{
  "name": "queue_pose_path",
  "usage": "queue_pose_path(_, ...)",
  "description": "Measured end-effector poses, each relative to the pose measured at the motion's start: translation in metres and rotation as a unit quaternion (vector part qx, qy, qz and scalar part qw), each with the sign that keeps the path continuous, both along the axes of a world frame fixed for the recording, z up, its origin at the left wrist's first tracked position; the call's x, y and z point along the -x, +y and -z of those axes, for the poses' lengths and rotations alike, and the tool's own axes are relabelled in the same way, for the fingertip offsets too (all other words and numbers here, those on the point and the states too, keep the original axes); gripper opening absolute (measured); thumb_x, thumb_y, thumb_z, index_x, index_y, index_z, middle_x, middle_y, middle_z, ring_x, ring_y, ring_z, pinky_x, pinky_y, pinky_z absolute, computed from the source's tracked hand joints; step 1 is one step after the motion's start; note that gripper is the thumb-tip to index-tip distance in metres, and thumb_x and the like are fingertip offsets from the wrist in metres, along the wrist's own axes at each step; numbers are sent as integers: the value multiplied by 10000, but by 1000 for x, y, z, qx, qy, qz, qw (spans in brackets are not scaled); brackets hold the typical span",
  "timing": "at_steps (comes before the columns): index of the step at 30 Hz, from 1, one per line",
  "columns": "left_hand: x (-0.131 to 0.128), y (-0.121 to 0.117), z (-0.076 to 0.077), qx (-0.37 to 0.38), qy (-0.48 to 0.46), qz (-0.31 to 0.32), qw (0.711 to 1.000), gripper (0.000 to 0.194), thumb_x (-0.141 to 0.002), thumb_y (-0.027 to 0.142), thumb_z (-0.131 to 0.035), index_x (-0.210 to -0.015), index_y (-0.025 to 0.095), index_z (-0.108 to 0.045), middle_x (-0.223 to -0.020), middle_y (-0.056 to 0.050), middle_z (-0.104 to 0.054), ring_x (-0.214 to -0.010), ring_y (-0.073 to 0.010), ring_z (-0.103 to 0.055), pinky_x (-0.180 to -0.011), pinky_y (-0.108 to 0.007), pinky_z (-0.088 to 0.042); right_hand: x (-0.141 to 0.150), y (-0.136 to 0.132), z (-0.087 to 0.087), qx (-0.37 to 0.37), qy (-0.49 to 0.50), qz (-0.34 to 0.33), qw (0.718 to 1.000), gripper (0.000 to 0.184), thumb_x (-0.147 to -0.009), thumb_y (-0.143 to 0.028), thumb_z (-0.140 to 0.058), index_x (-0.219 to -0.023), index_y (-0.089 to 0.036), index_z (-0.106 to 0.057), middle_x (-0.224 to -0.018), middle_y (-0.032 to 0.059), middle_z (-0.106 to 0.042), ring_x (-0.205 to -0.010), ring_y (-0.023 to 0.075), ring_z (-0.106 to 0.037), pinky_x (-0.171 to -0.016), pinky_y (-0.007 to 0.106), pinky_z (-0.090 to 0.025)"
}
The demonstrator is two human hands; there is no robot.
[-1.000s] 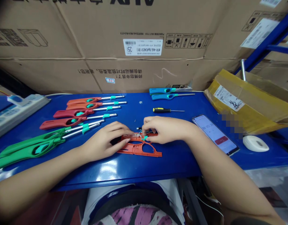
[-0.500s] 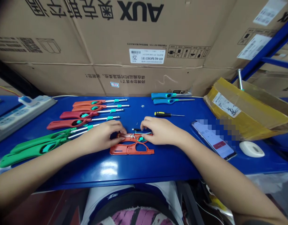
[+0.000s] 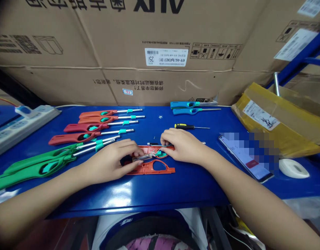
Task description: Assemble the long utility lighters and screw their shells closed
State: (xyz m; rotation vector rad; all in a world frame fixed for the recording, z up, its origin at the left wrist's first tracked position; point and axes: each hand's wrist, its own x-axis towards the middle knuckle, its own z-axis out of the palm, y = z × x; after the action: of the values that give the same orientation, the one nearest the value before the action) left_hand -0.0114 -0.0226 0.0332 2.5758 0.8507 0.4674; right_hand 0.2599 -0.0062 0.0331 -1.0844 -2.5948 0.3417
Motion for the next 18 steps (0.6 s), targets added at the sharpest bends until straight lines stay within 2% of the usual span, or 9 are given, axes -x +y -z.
queue_pose_path(5, 0, 2, 6, 2, -2, 15, 1000, 194, -983, 333, -578, -1056, 194, -693, -993, -47, -656, -941, -203, -605, -844, -345, -484, 1, 0, -1, -49, 5, -20, 999, 111, -967, -245, -574, -879, -202, -524, -857, 31, -611, -797, 184, -527, -756, 321, -402)
queue_pose_path(9, 1, 6, 8, -12, -26, 12, 1000, 234, -1015, 345, -535, -1078, 198, -705, -1091, -63, -647, -1005, -201, -596, -931, -366, -478, 0, -4, -5, -90, 40, -15, 995, 95, -952, -231, -579, -875, -200, -531, -816, 16, -612, -758, 166, -531, -731, 304, -382)
queue_pose_path(11, 2, 8, 9, -13, -17, 16, 1000, 244, -1026, 335, -512, -1080, 194, -704, -1094, -65, -647, -1016, -204, -593, -940, -369, -479, -1, -7, -7, -75, 49, -27, 996, 112, -938, -238, -591, -846, -201, -540, -771, -3, -598, -707, 146, -511, -707, 290, -372)
queue_pose_path(14, 4, 10, 10, -13, -12, 17, 1000, 263, -1027, 353, -512, -1105, 185, -699, -1091, -69, -648, -1030, -203, -605, -946, -359, -489, -2, -11, -12, -7, 38, -61, 997, 120, -927, -252, -599, -828, -202, -553, -712, -29, -564, -646, 122, -483, -650, 270, -347)
queue_pose_path(18, 4, 11, 10, -27, -5, 10, 1000, 291, -1015, 390, -532, -1133, 184, -701, -1096, -74, -651, -1013, -208, -629, -922, -364, -511, -3, -14, -15, 57, -30, -90, 994, 100, -912, -208, -583, -815, -203, -563, -698, -39, -549, -624, 112, -473, -598, 268, -298)
